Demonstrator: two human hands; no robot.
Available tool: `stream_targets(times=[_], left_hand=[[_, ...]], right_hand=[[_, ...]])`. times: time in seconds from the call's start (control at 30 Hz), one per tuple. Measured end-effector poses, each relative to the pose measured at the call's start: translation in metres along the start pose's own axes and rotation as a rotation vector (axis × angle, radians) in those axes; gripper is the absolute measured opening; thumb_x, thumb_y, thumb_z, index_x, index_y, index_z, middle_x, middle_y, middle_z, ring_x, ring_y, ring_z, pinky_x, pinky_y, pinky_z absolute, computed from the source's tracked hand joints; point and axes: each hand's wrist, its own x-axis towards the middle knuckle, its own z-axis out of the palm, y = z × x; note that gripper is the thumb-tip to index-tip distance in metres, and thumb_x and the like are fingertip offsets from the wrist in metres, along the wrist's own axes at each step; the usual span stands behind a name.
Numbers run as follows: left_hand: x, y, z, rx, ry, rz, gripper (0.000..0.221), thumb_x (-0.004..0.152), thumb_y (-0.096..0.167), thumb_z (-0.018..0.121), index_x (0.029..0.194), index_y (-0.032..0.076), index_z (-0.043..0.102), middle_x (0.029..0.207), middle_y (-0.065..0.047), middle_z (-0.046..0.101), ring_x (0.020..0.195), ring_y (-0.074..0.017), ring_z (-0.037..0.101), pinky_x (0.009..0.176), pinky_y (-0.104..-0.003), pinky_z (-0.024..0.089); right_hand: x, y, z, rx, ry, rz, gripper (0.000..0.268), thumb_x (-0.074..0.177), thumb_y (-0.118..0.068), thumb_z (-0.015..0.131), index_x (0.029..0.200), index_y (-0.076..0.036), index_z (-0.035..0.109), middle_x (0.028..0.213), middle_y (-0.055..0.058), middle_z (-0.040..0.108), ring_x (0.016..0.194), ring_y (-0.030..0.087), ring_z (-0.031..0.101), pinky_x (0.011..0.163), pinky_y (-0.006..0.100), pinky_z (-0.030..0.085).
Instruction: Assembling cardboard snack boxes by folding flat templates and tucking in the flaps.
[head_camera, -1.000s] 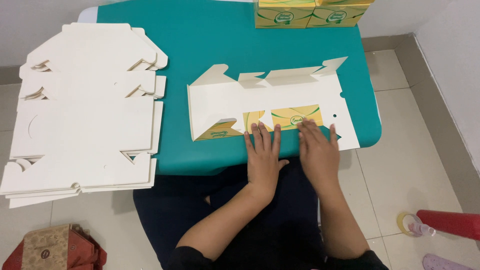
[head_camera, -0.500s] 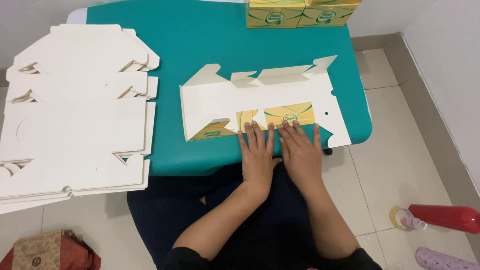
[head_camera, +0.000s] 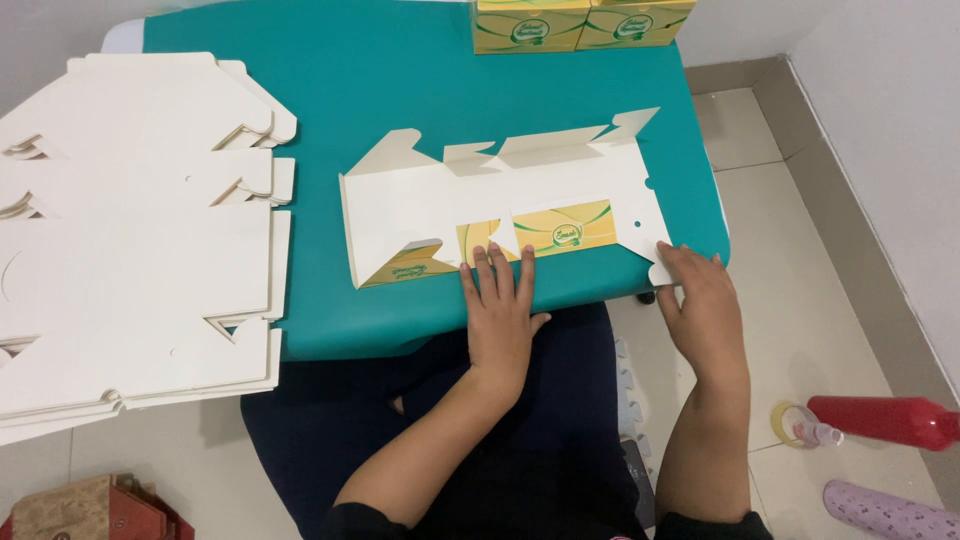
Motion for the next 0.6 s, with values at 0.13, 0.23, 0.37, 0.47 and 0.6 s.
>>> stream_targets(times=[0.13,0.23,0.37,0.47,0.6], left_hand=[[0.000,0.001,-0.002,0.001,0.019,0.002,0.093,0.080,0.068,0.049,0.150,0.012,0.023,0.136,-0.026,0.039,0.134,-0.0450,0.033,0.109,-0.062,0.022],[0.000,0.000,-0.002,-0.013,0.025,0.000,0.093,0.080,0.068,0.049,0.150,0.011,0.024,0.135,-0.027,0.041,0.133,-0.0453,0.035,0.108,-0.062,0.024],[-0.001,-0.001,0.000,-0.030,0.046,-0.003,0.093,0.079,0.066,0.052,0.149,0.012,0.025,0.136,-0.027,0.041,0.132,-0.0456,0.035,0.108,-0.062,0.023],[-0.001,-0.002,-0.001,-0.050,0.054,0.003,0.095,0.078,0.065,0.055,0.150,0.011,0.025,0.136,-0.028,0.040,0.133,-0.0464,0.034,0.109,-0.061,0.023],[-0.002,-0.005,0.001,-0.106,0.048,0.022,0.097,0.077,0.064,0.058,0.150,0.009,0.024,0.139,-0.030,0.037,0.133,-0.0485,0.031,0.109,-0.063,0.021]], right_hand=[[0.017,0.021,0.019,0.328,0.180,0.044,0.054,0.085,-0.002,0.064,0.137,-0.009,0.052,0.108,0.008,0.067,0.114,0.029,0.057,0.107,0.046,0.036],[0.033,0.023,0.042,0.541,0.333,0.040,0.055,0.090,-0.002,0.067,0.140,-0.003,0.044,0.100,0.015,0.066,0.096,0.031,0.062,0.092,0.044,0.046],[0.048,0.022,0.069,0.352,0.444,0.100,0.058,0.091,-0.019,0.074,0.140,-0.008,0.045,0.107,0.013,0.056,0.078,0.025,0.057,0.081,0.043,0.042],[0.051,0.016,0.063,0.107,0.353,0.117,0.042,0.094,-0.029,0.069,0.128,-0.006,0.059,0.114,0.008,0.053,0.090,0.023,0.055,0.088,0.041,0.034],[0.051,0.017,0.061,-0.039,0.256,0.130,0.035,0.095,-0.035,0.065,0.121,-0.011,0.066,0.113,0.002,0.054,0.099,0.019,0.057,0.087,0.036,0.034]])
